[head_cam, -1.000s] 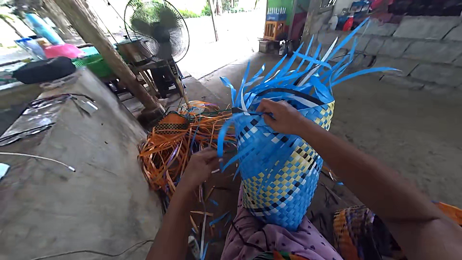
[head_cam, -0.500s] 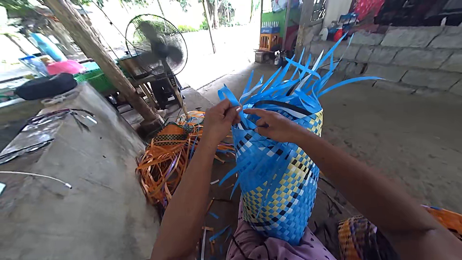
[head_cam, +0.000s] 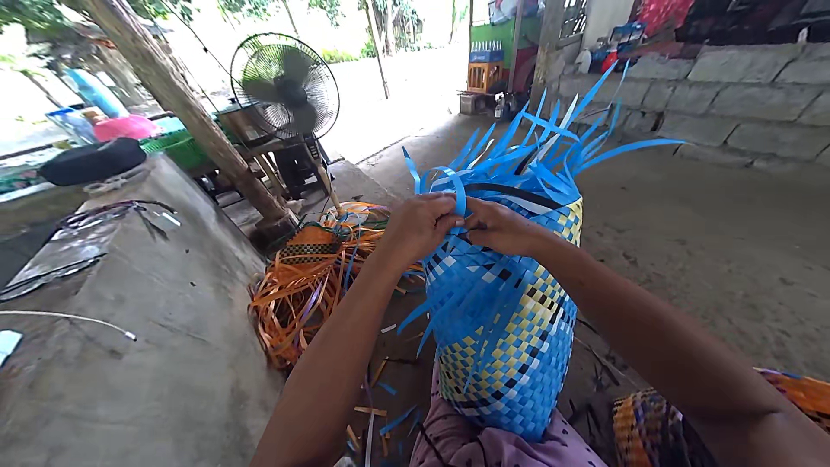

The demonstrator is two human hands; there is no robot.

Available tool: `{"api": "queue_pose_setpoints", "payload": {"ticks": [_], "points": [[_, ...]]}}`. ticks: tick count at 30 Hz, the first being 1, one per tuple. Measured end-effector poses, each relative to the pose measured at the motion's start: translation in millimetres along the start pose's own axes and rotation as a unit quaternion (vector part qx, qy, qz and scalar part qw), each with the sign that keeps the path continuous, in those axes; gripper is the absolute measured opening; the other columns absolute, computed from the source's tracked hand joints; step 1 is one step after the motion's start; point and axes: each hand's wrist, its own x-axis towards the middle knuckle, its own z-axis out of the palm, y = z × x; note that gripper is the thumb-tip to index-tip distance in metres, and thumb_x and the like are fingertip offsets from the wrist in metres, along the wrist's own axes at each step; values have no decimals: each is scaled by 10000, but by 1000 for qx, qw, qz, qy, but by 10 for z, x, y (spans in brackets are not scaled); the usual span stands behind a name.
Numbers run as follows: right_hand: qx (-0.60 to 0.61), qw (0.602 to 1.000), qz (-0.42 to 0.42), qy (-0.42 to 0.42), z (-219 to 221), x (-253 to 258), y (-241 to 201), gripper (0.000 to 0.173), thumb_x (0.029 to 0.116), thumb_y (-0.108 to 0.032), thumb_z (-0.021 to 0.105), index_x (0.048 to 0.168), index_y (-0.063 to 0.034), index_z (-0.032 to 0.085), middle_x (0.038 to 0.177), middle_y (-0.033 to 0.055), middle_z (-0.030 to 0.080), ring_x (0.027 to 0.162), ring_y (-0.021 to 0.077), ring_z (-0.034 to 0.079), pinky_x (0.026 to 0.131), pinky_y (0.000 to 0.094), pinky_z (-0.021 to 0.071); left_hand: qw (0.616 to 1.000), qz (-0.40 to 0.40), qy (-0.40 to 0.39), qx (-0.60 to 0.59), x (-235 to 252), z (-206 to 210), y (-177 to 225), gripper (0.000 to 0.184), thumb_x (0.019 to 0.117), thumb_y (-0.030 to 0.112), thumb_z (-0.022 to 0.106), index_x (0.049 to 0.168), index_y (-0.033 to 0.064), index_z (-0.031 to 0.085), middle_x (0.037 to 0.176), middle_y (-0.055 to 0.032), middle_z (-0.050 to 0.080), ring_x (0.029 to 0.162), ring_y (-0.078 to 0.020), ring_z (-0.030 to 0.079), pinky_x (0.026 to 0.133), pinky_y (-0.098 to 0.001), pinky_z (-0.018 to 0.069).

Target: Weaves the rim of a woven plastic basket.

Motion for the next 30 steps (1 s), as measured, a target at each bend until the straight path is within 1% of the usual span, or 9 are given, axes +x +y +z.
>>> {"api": "queue_pose_setpoints", "payload": {"ticks": [3,6,11,13,16,18,23,27,30], "points": [[0,1000,-4,2,4,16,34,632,949,40,573,1545,-55,385,954,112,718,765,112,636,706,289,532,999,14,-26,17,-39,46,26,147,958,152,703,953,10,742,1100,-156,675,1048,-306,652,913,-495,534],[1,1000,-18,21,41,31,0,435,886,44,594,1317,2,548,865,72,664,723,94,602,674,299,516,1000,-17,15,-3,-26,-3,127,155,979,170,682,1021,22,704,1020,-138,637,848,-260,645,738,-460,562],[26,1000,4,1,-12,24,79,620,894,76,574,1496,-1,447,1141,149,714,934,141,687,821,320,565,999,-34,24,34,-227,179,120,104,965,109,676,1013,36,732,975,-123,663,838,-263,672,741,-468,581],[29,999,25,10,-30,16,58,520,915,64,585,1430,17,537,1116,178,702,888,178,672,799,350,561,993,-98,41,43,-370,205,140,172,986,181,665,1075,45,721,942,-113,684,781,-254,678,701,-465,583],[14,999,15,32,38,48,102,206,921,-69,734,1109,8,695,933,114,712,801,145,678,756,337,579,968,-246,-34,42,-467,258,263,447,969,447,680,969,1,713,852,-160,691,816,-342,683,755,-573,532],[-5,999,-6,49,112,91,181,203,891,-146,788,996,-16,673,812,78,678,711,130,644,672,333,552,968,-251,-21,5,-520,403,236,434,997,406,649,892,-12,704,741,-148,645,724,-324,647,698,-543,508],[-40,996,-8,85,66,78,341,261,900,-209,782,998,-7,650,852,92,669,775,160,647,738,385,551,969,-230,4,-90,-1143,725,-108,459,1067,358,477,907,-29,666,726,-115,599,694,-246,603,685,-464,503],[-81,988,-21,127,-43,-10,466,238,897,-184,772,993,7,667,810,92,658,713,148,618,677,354,540,959,-279,59,-6,-2098,718,-575,446,1065,268,464,883,-83,670,730,-189,620,689,-331,630,678,-545,519],[-68,990,1,123,-21,7,448,214,922,-167,755,969,13,648,801,84,644,704,137,600,676,334,521,958,-241,136,78,-2442,630,-739,513,1066,336,426,796,-41,644,677,-138,585,641,-271,600,627,-460,500]]}}
